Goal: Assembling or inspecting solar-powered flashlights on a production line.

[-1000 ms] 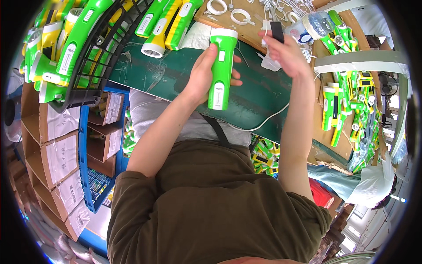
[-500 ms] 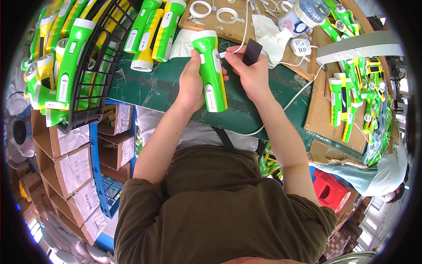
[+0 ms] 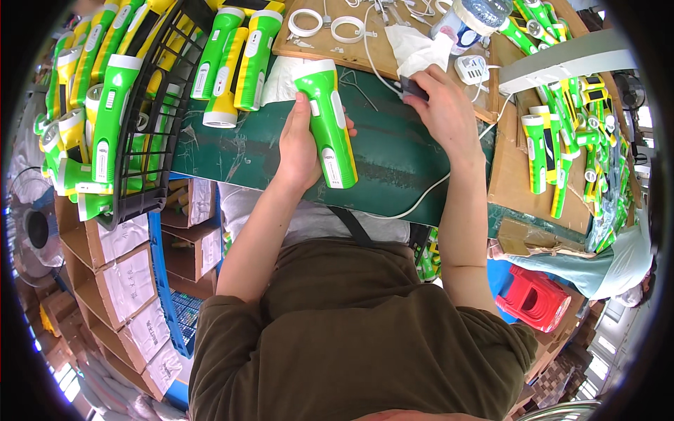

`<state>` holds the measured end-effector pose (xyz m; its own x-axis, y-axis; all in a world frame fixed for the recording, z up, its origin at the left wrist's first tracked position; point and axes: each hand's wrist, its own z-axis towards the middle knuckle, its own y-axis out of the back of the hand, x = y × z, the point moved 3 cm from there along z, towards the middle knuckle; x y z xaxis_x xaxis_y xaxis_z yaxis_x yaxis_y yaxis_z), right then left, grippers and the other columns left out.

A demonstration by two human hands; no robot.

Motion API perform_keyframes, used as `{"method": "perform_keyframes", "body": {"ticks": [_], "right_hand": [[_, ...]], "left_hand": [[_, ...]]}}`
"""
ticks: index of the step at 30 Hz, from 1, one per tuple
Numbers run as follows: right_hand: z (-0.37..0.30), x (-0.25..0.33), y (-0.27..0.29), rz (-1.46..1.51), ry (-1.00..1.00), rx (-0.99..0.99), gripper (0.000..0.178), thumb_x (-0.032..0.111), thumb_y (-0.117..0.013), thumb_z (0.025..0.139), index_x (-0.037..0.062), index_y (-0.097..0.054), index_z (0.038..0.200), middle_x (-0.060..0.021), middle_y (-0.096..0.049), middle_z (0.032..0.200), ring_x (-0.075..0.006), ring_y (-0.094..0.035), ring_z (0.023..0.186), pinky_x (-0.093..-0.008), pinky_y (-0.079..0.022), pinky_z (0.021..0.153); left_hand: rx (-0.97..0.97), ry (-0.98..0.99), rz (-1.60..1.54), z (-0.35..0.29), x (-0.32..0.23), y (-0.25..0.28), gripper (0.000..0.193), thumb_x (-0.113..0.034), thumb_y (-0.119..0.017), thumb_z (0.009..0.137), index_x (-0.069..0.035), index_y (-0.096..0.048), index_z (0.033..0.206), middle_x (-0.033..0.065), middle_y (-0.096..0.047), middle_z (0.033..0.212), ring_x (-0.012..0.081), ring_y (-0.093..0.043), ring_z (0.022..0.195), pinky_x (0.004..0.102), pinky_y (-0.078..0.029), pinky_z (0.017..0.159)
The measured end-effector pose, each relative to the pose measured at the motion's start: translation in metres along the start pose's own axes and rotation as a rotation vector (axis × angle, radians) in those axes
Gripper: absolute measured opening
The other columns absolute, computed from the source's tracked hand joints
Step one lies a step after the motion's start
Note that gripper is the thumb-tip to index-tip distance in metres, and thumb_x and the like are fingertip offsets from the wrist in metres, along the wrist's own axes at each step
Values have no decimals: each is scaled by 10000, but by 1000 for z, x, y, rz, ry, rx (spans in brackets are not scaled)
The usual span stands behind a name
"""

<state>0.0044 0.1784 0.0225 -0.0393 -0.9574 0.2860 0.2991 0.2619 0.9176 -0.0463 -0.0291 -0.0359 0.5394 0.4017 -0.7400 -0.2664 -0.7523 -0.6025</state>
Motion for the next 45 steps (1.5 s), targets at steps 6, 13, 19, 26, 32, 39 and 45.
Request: {"method": "perform_keyframes", "body": {"ticks": [6, 13, 19, 26, 32, 39, 45], "right_hand": [[-2, 0, 19, 442, -115, -151, 197, 134, -713, 807, 52, -647, 973, -93, -634, 840, -290, -636, 789, -366, -494, 673], [-5, 44, -4, 528, 149, -37, 189, 89, -707, 713, 79, -653, 894, -75, -616, 819, -292, -620, 788, -364, -488, 667], [-5, 37, -11, 553, 134, 0, 179, 125, -718, 732, 49, -639, 874, -79, -626, 801, -296, -619, 755, -371, -491, 657], [-3, 41, -4, 598, 22, -19, 214, 179, -746, 773, 9, -645, 851, -106, -635, 758, -268, -622, 671, -324, -490, 595], [-4, 37, -10, 672, 72, -66, 159, 192, -735, 827, 49, -669, 851, -63, -610, 715, -171, -546, 608, -283, -439, 575], [-4, 37, -6, 619, 117, -59, 134, 152, -745, 809, 52, -659, 833, -48, -608, 733, -178, -565, 631, -280, -441, 580], [-4, 39, -6, 624, 100, -40, 133, 140, -744, 801, 47, -651, 823, -48, -598, 714, -162, -548, 617, -273, -430, 572]], "left_hand": [[35, -28, 48, -1, 2, 0, 570, -487, -252, 1028, 4, -523, 1130, 124, -604, 941, 230, -622, 825, 389, -524, 772], [129, -32, 115, 2, 5, -1, 608, -495, -246, 1026, 30, -544, 1104, 134, -622, 921, 234, -635, 799, 377, -535, 759], [200, -40, 127, -1, 3, -7, 611, -538, -291, 1005, 19, -452, 1197, 167, -621, 985, 243, -653, 780, 385, -551, 730], [280, -124, 81, 4, 8, 1, 529, -491, -313, 1016, -46, -344, 1301, 173, -586, 1132, 221, -607, 877, 374, -527, 750], [246, -122, 69, -6, -1, -18, 443, -180, -503, 979, -60, -294, 1352, 170, -553, 1172, 272, -631, 957, 411, -539, 828], [244, -191, 196, 1, 7, -3, 669, -13, -647, 859, -77, -234, 1381, 162, -530, 1156, 217, -623, 878, 354, -542, 755], [182, -273, 266, -3, 7, -3, 640, -103, -606, 901, -107, -224, 1414, 156, -557, 1160, 198, -606, 917, 330, -524, 769]]}}
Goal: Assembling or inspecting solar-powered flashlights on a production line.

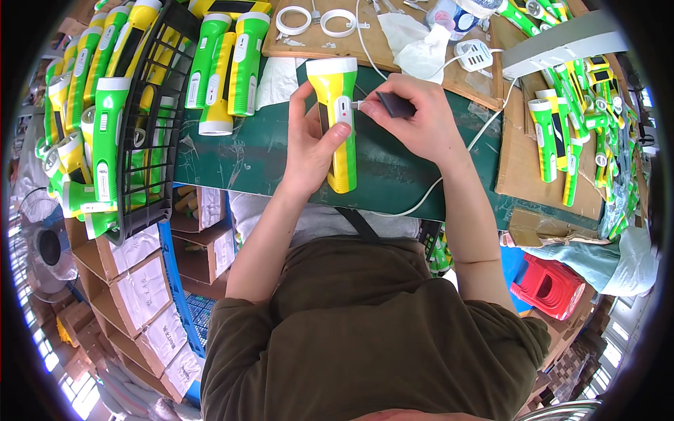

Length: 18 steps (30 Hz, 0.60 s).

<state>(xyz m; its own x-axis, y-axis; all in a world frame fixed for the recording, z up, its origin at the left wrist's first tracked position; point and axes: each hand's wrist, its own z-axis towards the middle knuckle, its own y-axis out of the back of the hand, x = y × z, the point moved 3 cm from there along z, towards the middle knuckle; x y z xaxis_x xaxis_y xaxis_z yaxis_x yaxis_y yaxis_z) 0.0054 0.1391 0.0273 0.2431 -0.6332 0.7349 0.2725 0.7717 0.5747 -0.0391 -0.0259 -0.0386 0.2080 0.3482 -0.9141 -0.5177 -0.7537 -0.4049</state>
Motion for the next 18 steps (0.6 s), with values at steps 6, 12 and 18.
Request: {"method": "perform_keyframes", "body": {"ticks": [6, 12, 18], "right_hand": [[2, 2, 3, -1, -72, -6, 252, 235, -763, 788, 20, -635, 814, -84, -589, 680, -225, -558, 588, -298, -457, 552], [0, 0, 6, -16, -125, 34, 263, 246, -753, 796, 16, -626, 810, -89, -590, 680, -226, -557, 592, -305, -450, 551], [1, 0, 9, -66, -115, 95, 261, 253, -718, 809, 17, -606, 807, -123, -595, 700, -310, -570, 640, -360, -453, 597]], "left_hand": [[-41, 83, -154, 1, -4, -2, 504, -120, -432, 974, -137, -253, 1444, 120, -574, 1183, 172, -590, 990, 326, -502, 825], [-6, 63, -76, 0, -10, -5, 513, -91, -448, 989, -98, -223, 1451, 189, -570, 1230, 211, -614, 1020, 337, -499, 879], [4, -40, -71, -1, -14, -10, 570, -31, -493, 962, -97, -202, 1448, 203, -569, 1188, 257, -652, 946, 377, -565, 811]]}}
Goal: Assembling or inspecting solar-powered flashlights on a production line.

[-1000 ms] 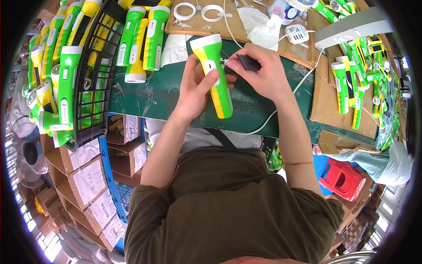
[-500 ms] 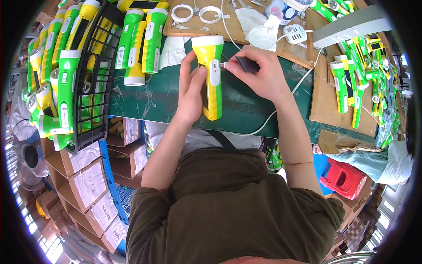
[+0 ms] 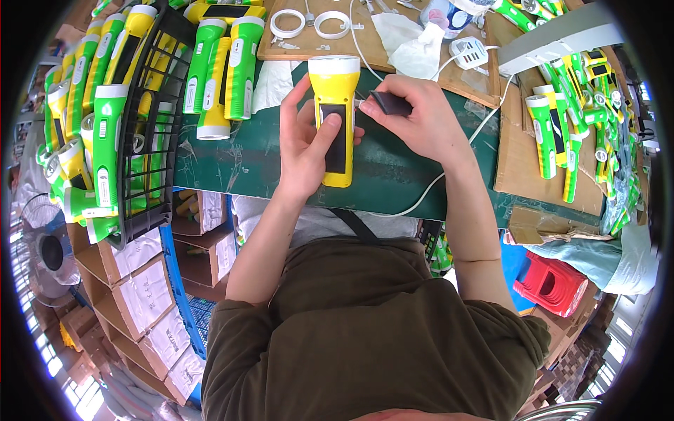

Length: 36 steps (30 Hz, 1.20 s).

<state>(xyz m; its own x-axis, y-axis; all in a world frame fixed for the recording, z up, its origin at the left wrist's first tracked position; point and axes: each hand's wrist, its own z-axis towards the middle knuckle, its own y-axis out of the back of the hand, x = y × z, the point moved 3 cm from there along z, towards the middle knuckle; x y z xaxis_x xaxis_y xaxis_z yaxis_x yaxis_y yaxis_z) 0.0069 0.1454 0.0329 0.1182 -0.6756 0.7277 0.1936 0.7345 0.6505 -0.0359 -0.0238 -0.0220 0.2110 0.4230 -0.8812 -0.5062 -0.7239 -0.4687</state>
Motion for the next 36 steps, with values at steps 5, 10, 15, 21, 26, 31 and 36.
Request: {"method": "perform_keyframes", "body": {"ticks": [5, 10, 15, 21, 26, 31, 36], "right_hand": [[0, -8, -7, 18, 96, -84, 254, 234, -720, 833, 9, -603, 829, -111, -569, 684, -253, -530, 604, -322, -436, 576], [3, -8, -6, -38, 70, -74, 214, 201, -701, 805, 15, -605, 849, -127, -599, 742, -302, -570, 686, -365, -458, 621], [1, -20, 12, -243, 50, -71, 224, 165, -702, 760, 72, -648, 956, -112, -637, 846, -323, -627, 799, -413, -493, 676], [-7, 17, -13, 135, 110, -10, 632, 448, -782, 716, 26, -580, 1140, -148, -657, 983, -347, -645, 882, -389, -515, 751], [-44, 10, 43, 204, -101, -202, 525, 246, -778, 733, 11, -553, 1146, -154, -676, 865, -300, -684, 794, -346, -529, 740], [-159, -17, 125, -191, -406, -567, 517, 205, -755, 714, 14, -549, 1147, -140, -652, 788, -257, -682, 724, -342, -526, 658], [-255, -72, 246, -956, -849, -722, 496, 430, -720, 736, 39, -647, 1032, -209, -678, 807, -409, -662, 788, -473, -523, 692]], "left_hand": [[25, 40, 33, 2, 2, 1, 602, -9, -514, 946, -102, -200, 1452, 205, -558, 1209, 264, -658, 932, 378, -575, 799], [6, 88, 58, 4, -1, 4, 613, -25, -532, 947, -106, -198, 1455, 197, -596, 1160, 257, -667, 898, 364, -574, 781], [-390, -83, 4, -1, -16, 22, 510, -145, -468, 1001, -108, -204, 1436, 192, -578, 1140, 258, -658, 878, 382, -562, 747], [-75, -32, -121, 14, -23, -15, 467, -339, -375, 1030, -69, -303, 1404, 157, -472, 1327, 293, -513, 1197, 441, -408, 1026], [416, -399, 1056, 69, -57, -9, 722, -577, -183, 998, -24, -595, 1212, 165, -548, 1288, 325, -445, 1262, 433, -253, 1105], [67, -469, 2054, 202, -119, 110, 476, -381, -543, 927, -39, -563, 1259, 237, -577, 1224, 405, -577, 1079, 453, -464, 925], [276, 183, 2263, 288, -96, 177, 446, -307, -527, 920, -175, -493, 1345, 165, -577, 1200, 401, -538, 1099, 490, -454, 925]]}}
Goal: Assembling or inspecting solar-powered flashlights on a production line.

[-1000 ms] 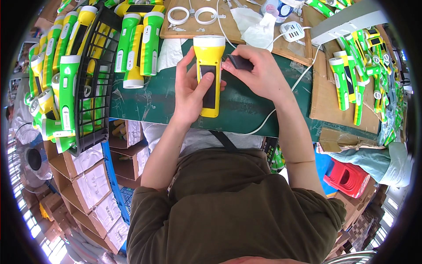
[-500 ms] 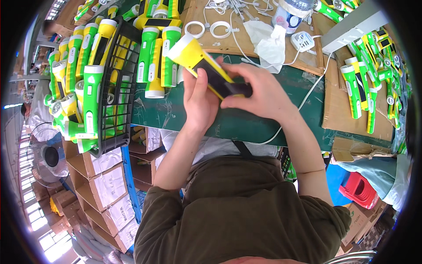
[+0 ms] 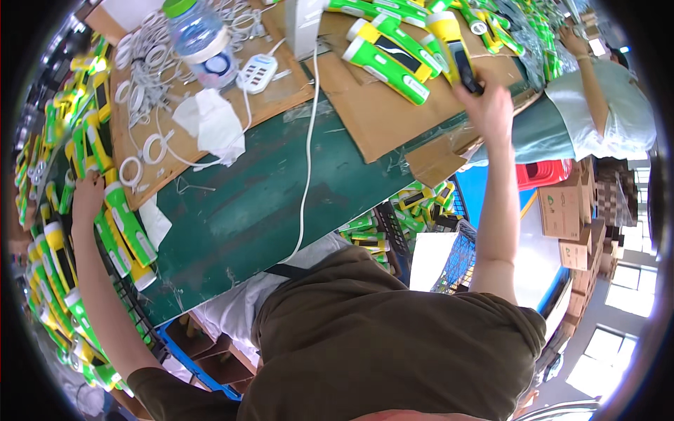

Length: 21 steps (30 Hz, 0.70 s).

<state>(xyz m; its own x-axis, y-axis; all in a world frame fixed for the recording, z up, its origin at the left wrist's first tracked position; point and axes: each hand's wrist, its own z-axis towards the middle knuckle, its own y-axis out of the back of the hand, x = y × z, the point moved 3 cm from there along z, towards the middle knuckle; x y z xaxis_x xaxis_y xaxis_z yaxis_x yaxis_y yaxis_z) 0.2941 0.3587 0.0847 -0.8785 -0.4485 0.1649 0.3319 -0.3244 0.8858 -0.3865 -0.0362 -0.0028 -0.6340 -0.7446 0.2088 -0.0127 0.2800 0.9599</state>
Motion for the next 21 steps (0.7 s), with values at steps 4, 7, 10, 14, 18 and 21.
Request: {"method": "perform_keyframes", "body": {"ticks": [4, 7, 10, 14, 18, 21], "right_hand": [[59, -59, -16, -208, -160, 76, 565, 492, -702, 737, 47, -659, 1084, -215, -687, 959, -381, -659, 920, -462, -516, 795], [123, -173, -128, -362, -50, 323, 579, 488, -666, 794, 40, -627, 1159, -233, -673, 1015, -367, -659, 948, -461, -512, 795], [98, -307, -118, -284, -92, 255, 376, 199, -350, 1001, 105, -503, 1332, -95, -574, 1308, -261, -614, 1089, -365, -514, 850], [95, -201, -127, 152, 87, -46, 351, 236, -558, 954, 75, -588, 1264, -144, -634, 1186, -282, -625, 1053, -371, -493, 857], [57, -70, -66, 394, 194, -20, 312, 146, -588, 943, 42, -588, 1237, -85, -635, 1163, -196, -626, 939, -298, -483, 750], [27, -6, -28, 444, 199, -37, 286, 75, -588, 935, 22, -585, 1216, -49, -620, 1150, -111, -553, 808, -240, -426, 651]], "left_hand": [[46, -248, 287, -10, -13, 3, 443, -267, -473, 942, -288, -453, 1384, 86, -573, 1225, 386, -480, 1171, 558, -463, 883], [74, -388, 299, 2, 52, -25, 491, -300, -444, 951, -346, -390, 1437, 141, -645, 1105, 350, -630, 985, 463, -508, 847], [52, -164, -247, -18, -77, 33, 740, -714, -539, 788, -98, -662, 1180, 213, -624, 1186, 351, -635, 1026, 440, -490, 871], [-196, 176, -230, -59, -58, 40, 580, -560, -712, 693, -68, -672, 999, 172, -614, 1127, 292, -612, 1048, 401, -497, 834], [-318, 293, -585, -48, -20, 42, 401, -356, -726, 707, -56, -647, 962, 147, -660, 966, 240, -643, 914, 352, -510, 772], [-419, 383, -704, -63, -17, 73, 449, -338, -722, 713, -70, -632, 1062, 184, -595, 1151, 287, -608, 998, 390, -488, 905]]}}
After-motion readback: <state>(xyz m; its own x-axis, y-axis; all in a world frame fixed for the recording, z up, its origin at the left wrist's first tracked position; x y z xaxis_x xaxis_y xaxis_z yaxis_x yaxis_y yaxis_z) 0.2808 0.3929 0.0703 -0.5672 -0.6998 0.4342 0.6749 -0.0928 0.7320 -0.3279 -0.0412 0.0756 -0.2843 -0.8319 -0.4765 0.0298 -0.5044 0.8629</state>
